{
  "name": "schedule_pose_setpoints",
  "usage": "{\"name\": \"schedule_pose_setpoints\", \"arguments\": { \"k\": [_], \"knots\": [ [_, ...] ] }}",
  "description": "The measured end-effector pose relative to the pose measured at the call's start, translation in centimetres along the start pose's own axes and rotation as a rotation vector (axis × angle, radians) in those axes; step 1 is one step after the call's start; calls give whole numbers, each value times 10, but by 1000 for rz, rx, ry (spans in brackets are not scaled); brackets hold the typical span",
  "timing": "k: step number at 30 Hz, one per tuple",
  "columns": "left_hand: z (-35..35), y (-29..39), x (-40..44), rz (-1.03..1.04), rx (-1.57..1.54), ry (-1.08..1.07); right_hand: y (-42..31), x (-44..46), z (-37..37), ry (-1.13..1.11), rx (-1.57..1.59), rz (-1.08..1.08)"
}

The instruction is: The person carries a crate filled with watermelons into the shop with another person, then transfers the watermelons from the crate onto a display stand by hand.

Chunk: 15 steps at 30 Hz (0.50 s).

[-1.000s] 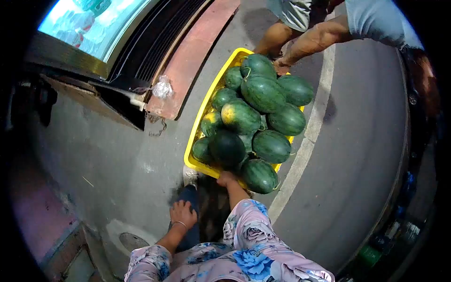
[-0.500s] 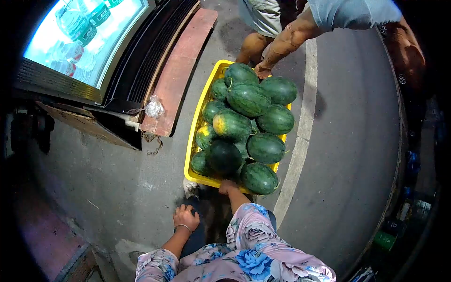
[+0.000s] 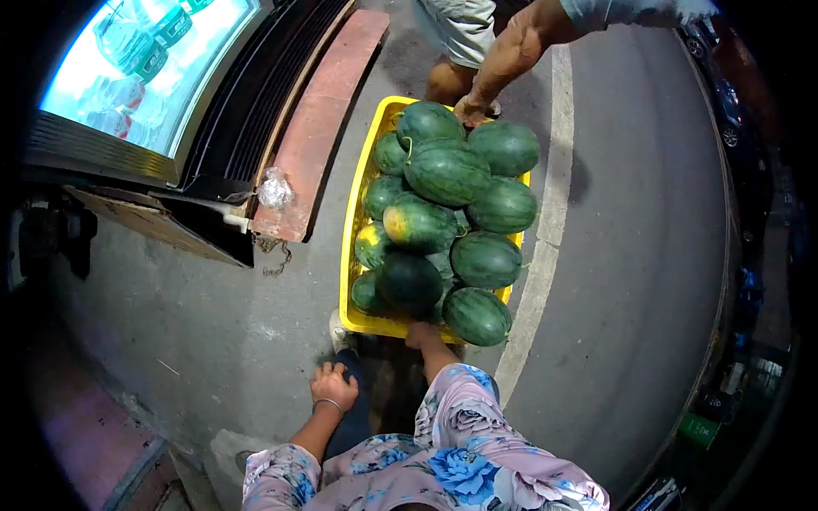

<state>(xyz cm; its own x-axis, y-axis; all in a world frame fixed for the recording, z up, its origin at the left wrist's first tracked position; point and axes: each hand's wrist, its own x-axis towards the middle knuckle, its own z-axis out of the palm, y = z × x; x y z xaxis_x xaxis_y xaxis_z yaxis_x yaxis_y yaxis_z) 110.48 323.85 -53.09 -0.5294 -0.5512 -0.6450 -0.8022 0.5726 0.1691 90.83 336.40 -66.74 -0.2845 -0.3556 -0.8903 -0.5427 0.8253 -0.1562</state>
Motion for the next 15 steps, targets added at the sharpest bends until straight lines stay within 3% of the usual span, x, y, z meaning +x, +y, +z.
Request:
{"name": "schedule_pose_setpoints", "arguments": {
  "k": [9, 11, 13, 15],
  "knots": [
    [2, -18, 5, -51, 19, -51, 1, -52, -6, -44, -32, -16],
    [-14, -28, 19, -8, -196, -137, -9, -59, -36, -87, -39, -37],
    [0, -25, 28, -58, -732, -155, -15, -84, -66, -132, -47, -54],
    [-11, 18, 42, -503, -1774, -623, -30, -106, -83, -91, -133, -47]
  ]
}}
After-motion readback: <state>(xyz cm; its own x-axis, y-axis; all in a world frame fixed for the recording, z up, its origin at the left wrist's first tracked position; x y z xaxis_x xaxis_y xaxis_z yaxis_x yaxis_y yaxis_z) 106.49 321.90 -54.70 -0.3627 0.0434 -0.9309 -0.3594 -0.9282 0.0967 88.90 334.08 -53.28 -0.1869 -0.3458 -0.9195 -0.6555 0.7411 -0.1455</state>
